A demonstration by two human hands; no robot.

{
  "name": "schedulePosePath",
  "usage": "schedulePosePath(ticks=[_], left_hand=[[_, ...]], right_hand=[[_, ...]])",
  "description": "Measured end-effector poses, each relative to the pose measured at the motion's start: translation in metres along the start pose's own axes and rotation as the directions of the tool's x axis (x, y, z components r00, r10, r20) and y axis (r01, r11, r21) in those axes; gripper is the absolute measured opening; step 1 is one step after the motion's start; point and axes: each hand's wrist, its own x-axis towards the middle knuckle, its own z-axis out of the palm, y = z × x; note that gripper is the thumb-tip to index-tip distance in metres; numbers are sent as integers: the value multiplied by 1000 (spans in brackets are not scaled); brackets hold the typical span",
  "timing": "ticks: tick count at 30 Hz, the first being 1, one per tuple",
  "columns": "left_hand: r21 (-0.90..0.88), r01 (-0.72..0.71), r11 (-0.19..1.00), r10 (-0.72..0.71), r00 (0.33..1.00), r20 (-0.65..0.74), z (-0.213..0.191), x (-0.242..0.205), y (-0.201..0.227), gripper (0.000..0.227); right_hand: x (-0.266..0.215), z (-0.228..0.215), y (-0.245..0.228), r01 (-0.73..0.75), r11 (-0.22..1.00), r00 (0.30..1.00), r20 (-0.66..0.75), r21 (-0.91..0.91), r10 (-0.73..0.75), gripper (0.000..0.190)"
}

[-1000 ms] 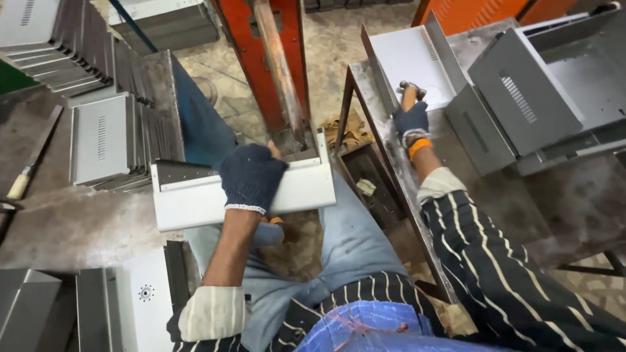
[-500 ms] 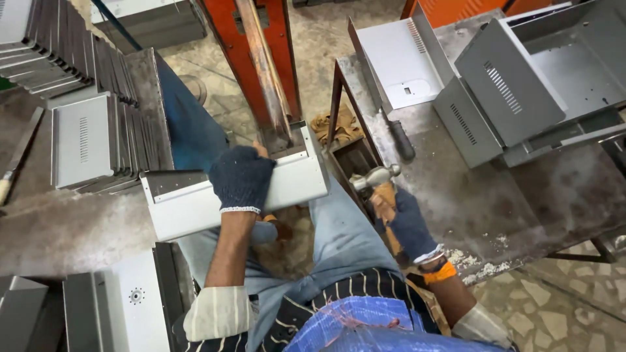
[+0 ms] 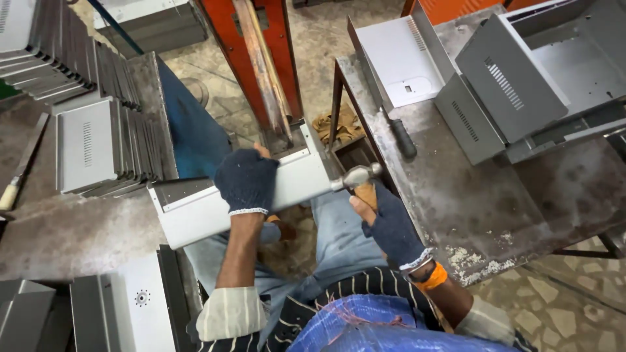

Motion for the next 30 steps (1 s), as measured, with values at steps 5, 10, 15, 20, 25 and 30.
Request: schedulePosePath(ticks=[5,10,15,20,25,30], left_hand=[[-27,-8,1000,7,999,-48,5,-5,-1,38],[11,-39,999,40,997,-65,11,-6,-5,39],[24,-31,999,30,999,27,12,-10,-5,40],[-50,-6,999,10,997,76,2,-15,8,43],[-83,64,995,-57,995,82,0,-24,14,46],[-181,107,978,-88,990,112,-10,-30,29,45]], right_hand=[[7,-1,18,-8,999,1000,-15,37,8,31],[48,-25,21,474,800,874,87,-369,-478,41],[191,-78,88,-130,954,990,-92,-270,109,38],[298,-102,126,41,809,935,-263,-586,-237,51],[272,-93,87,49,599,976,-87,-799,-197,73],[219,-78,56,194,666,969,36,-720,-244,45]])
